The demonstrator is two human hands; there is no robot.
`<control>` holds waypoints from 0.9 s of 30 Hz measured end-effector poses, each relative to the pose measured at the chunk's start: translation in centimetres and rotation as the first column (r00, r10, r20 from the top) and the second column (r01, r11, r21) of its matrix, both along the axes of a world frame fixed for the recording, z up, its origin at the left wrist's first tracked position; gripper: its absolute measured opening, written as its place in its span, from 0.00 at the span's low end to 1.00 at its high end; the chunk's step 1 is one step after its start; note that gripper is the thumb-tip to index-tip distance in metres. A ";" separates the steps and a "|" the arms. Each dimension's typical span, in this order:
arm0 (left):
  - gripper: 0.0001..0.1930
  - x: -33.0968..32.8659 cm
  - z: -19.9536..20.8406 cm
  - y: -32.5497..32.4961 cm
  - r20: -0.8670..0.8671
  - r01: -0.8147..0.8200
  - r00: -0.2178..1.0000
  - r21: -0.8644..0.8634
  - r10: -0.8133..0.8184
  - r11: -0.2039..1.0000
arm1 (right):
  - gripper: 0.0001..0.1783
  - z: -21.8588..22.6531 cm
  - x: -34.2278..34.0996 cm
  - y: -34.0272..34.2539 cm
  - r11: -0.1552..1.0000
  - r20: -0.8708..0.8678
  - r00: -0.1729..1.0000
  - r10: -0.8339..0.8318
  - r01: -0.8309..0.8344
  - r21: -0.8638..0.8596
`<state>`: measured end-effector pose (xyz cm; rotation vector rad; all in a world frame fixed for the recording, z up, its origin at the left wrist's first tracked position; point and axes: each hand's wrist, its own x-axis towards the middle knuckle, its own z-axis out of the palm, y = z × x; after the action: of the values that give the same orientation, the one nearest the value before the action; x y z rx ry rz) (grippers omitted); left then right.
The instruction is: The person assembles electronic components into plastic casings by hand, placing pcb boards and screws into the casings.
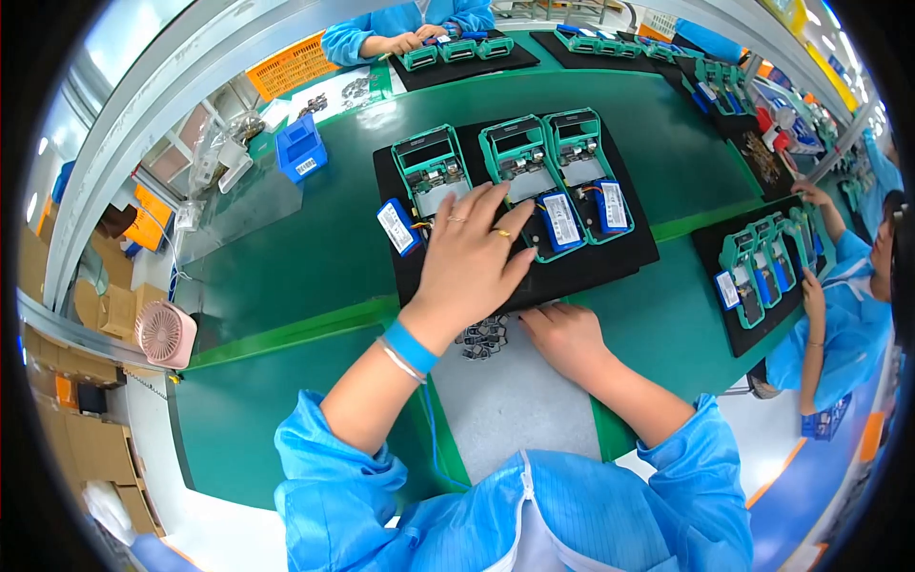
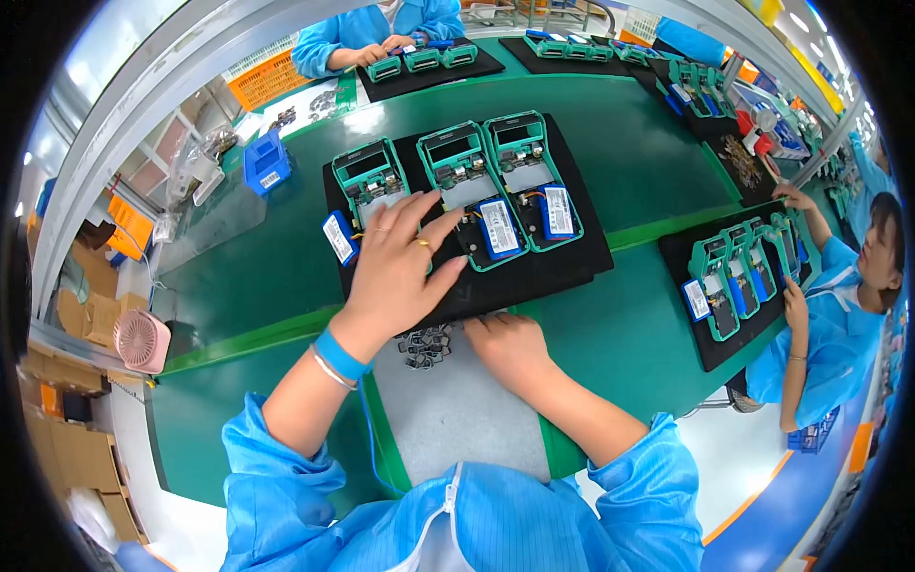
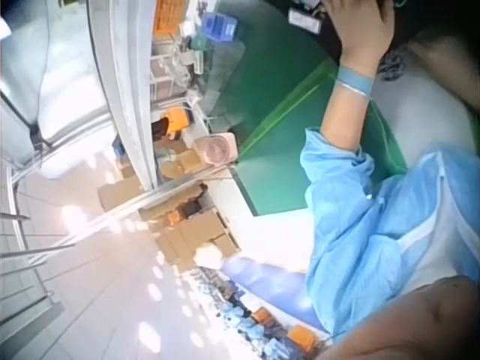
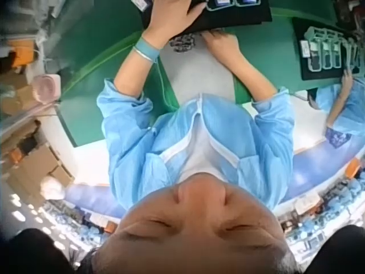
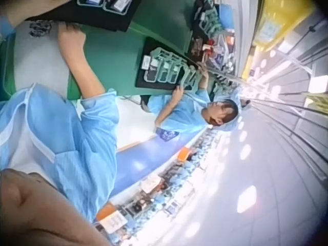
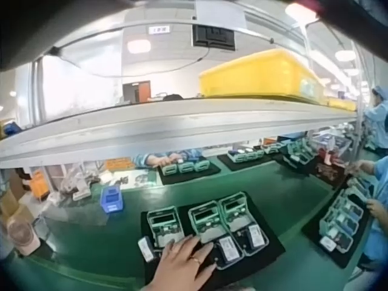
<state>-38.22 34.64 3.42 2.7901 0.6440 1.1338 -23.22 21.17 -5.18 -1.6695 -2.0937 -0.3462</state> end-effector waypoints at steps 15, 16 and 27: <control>0.26 3.9 0.2 -0.2 0.023 0.093 0.996 -0.277 -0.090 0.956 | 0.05 1.7 0.0 -1.2 0.982 -0.354 0.932 -0.074 0.007 -0.187; 0.24 3.1 0.4 0.1 0.084 0.109 0.992 -0.228 -0.092 0.967 | 0.05 1.8 0.4 -1.1 0.981 -0.356 0.932 -0.070 0.000 -0.192; 0.36 1.5 -0.8 -0.5 -0.096 -0.012 0.995 -0.033 0.009 0.999 | 0.08 2.7 0.6 0.9 0.930 0.235 0.918 0.320 -0.257 -0.263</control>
<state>-36.75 34.11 2.60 2.8307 0.6799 0.9863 -22.64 22.05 -2.49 -1.4612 -2.6359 -0.2609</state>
